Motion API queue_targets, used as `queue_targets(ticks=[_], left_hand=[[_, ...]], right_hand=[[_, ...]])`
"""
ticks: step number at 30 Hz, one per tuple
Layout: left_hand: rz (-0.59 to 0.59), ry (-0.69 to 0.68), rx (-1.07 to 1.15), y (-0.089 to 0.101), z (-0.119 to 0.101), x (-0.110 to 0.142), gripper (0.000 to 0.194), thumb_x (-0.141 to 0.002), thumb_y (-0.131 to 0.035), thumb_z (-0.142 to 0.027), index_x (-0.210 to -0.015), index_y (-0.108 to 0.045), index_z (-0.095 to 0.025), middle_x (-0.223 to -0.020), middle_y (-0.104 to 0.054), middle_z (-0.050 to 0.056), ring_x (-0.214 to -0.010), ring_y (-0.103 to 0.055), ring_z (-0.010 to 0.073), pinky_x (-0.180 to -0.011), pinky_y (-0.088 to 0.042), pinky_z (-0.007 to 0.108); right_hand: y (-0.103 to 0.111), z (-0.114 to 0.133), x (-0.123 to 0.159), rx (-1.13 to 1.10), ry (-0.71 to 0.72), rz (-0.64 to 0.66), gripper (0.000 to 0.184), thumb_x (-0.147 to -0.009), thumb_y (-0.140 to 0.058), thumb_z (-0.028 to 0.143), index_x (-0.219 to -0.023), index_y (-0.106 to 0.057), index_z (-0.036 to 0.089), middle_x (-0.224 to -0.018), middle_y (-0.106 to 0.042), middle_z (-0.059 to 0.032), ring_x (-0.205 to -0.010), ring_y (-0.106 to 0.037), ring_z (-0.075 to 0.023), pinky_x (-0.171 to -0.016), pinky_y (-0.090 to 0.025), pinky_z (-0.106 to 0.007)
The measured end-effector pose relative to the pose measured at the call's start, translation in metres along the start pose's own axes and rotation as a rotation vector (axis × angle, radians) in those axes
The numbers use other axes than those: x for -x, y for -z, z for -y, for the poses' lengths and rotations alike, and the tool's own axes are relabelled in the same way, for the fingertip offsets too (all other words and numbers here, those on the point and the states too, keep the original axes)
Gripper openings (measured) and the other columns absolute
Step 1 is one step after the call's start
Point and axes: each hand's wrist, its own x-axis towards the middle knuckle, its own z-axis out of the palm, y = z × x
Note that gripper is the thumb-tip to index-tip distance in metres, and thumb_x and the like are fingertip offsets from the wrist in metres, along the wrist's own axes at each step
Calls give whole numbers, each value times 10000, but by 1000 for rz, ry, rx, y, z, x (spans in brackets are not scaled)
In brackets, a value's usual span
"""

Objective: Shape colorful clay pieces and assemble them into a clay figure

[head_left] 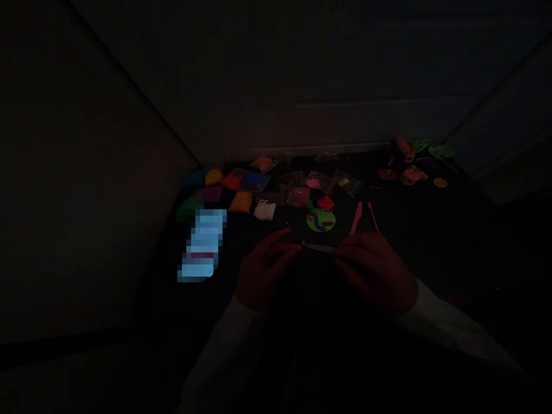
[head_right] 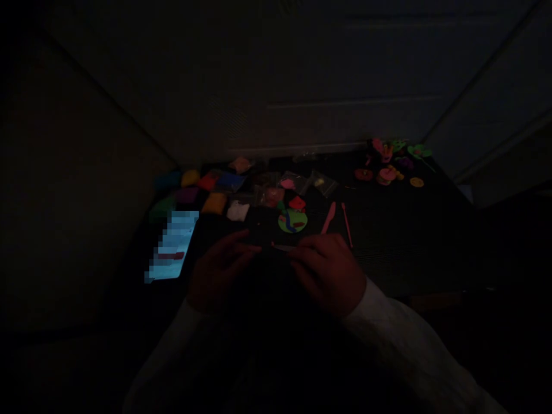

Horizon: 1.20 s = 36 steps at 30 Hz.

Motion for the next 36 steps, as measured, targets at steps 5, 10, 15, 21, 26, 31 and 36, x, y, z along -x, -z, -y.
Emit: queue_targets(ticks=[5,10,15,21,26,31,36], left_hand=[[-68,-13,34,-3,3,2,477,-571,-710,-263,-1006,-535,-176,-675,-621,-22,-650,-598,119,-616,-483,226],[-35,-2,37,-3,2,4,415,-619,-677,-259,-1002,-538,-177,-724,-657,-3,-714,-618,136,-660,-490,241],[19,1,6,-2,0,4,355,-722,-579,-243,-1068,-520,-188,-837,-681,14,-854,-610,143,-782,-474,268],[12,27,100,-5,0,3,480,-579,-705,-213,-1018,-515,-171,-677,-644,-25,-673,-609,119,-662,-485,230],[178,110,221,-7,0,5,394,-534,-721,-165,-873,-521,-172,-622,-623,-34,-615,-595,113,-603,-474,222],[267,90,181,-6,1,8,198,-559,-704,-198,-618,-520,-155,-660,-622,10,-645,-580,125,-626,-466,248],[296,96,98,-6,0,8,205,-554,-703,-219,-640,-526,-163,-653,-618,7,-638,-584,131,-609,-473,249]], right_hand=[[0,4,2,-21,-19,15,205,-782,-510,222,-971,-586,195,-949,-573,-58,-875,-506,-163,-763,-413,-335],[0,7,3,-31,-19,-1,195,-786,-505,230,-957,-592,195,-942,-581,-63,-876,-514,-163,-763,-418,-333],[0,7,4,-35,-36,2,196,-788,-502,228,-958,-593,195,-948,-577,-61,-888,-508,-167,-776,-412,-336],[-2,7,5,-49,-28,-16,190,-783,-511,224,-948,-599,190,-937,-580,-62,-871,-513,-160,-762,-416,-329],[-3,13,2,-108,0,-54,169,-780,-524,240,-918,-616,205,-898,-590,-51,-844,-518,-150,-735,-420,-318],[-3,20,-1,-161,56,-64,158,-768,-547,246,-900,-628,221,-853,-591,-33,-812,-512,-131,-715,-405,-291],[-4,20,-1,-124,114,-23,201,-773,-535,252,-957,-617,252,-865,-589,-24,-803,-512,-131,-726,-364,-311]])
